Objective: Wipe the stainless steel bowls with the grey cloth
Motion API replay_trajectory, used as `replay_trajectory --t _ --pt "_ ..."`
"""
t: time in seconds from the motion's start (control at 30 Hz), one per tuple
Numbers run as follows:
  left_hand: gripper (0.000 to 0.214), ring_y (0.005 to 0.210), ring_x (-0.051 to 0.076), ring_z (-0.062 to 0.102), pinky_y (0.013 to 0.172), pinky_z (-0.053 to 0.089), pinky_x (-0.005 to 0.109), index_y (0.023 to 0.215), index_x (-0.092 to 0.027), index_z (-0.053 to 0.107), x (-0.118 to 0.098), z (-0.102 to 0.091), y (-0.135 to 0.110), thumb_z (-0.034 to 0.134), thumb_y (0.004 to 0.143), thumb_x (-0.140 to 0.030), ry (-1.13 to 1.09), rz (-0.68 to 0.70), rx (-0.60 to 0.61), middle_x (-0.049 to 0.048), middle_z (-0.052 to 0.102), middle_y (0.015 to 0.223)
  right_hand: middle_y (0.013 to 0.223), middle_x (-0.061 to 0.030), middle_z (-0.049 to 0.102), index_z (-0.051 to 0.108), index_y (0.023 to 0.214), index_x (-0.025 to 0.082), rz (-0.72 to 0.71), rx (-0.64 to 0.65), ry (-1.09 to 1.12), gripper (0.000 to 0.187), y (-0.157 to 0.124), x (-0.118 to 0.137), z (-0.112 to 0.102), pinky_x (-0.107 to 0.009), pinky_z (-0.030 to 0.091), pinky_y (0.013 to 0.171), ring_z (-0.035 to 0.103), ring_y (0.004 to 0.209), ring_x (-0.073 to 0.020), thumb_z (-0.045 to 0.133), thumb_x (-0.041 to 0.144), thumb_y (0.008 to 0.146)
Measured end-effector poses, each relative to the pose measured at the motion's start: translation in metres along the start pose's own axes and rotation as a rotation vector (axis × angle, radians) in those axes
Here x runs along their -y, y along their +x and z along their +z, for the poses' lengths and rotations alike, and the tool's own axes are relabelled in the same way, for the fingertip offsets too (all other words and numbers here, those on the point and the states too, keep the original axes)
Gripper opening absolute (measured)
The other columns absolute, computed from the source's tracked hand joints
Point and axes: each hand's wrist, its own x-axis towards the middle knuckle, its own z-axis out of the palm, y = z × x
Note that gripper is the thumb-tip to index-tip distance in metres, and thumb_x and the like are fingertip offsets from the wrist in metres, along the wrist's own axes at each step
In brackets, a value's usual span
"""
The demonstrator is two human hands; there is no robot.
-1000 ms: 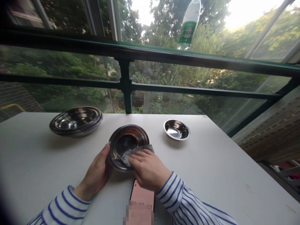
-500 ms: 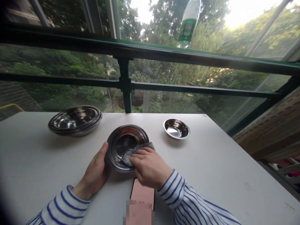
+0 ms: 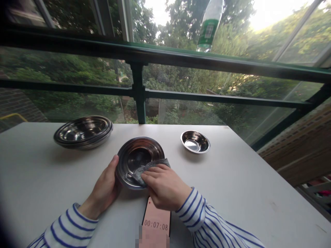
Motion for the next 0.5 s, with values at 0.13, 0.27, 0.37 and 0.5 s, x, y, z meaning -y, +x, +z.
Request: replay_trajectory --t 0.13,0.27,0.37,0.5 --pt "0.044 0.106 0.023 0.059 0.096 0.041 0.034 0.114 -0.013 0.062 0.001 0.002 -0.001 0.054 0.082 -0.042 -0.045 0.002 0.000 0.0076 0.070 0.105 0.122 -0.0118 0.058 0.045 0.124 0.012 -0.034 -0.034 0.009 0.041 0.007 0.007 0.012 -0.035 0.040 0.094 0.050 0.115 -0.0203 0.045 0.016 0.083" --pt "0.044 0.104 0.022 0.061 0.096 0.041 0.034 0.118 -0.016 0.060 -0.001 0.001 -0.001 0.054 0.082 -0.041 -0.055 -0.014 0.017 0.0068 0.070 0.106 0.125 -0.0123 0.056 0.041 0.128 0.011 -0.048 -0.045 -0.009 0.041 0.009 0.009 0.018 -0.034 0.041 0.093 0.049 0.116 -0.0199 0.042 0.020 0.089" --pt "0.044 0.102 0.023 0.062 0.093 0.043 0.034 0.117 -0.016 0.060 -0.005 -0.002 0.001 0.055 0.081 -0.041 -0.022 -0.054 0.020 0.0070 0.071 0.105 0.121 -0.0080 0.059 0.047 0.123 0.017 -0.025 -0.017 -0.046 0.034 0.001 0.002 0.011 -0.036 0.039 0.095 0.052 0.112 -0.0200 0.042 0.021 0.090" --pt "0.045 0.102 0.024 0.061 0.089 0.046 0.033 0.116 -0.015 0.061 -0.007 -0.003 0.004 0.053 0.082 -0.043 -0.005 -0.105 0.014 0.0074 0.070 0.105 0.123 -0.0081 0.058 0.045 0.125 0.016 -0.039 -0.016 -0.087 0.033 -0.002 0.001 0.008 -0.038 0.040 0.093 0.051 0.112 -0.0214 0.039 0.020 0.092"
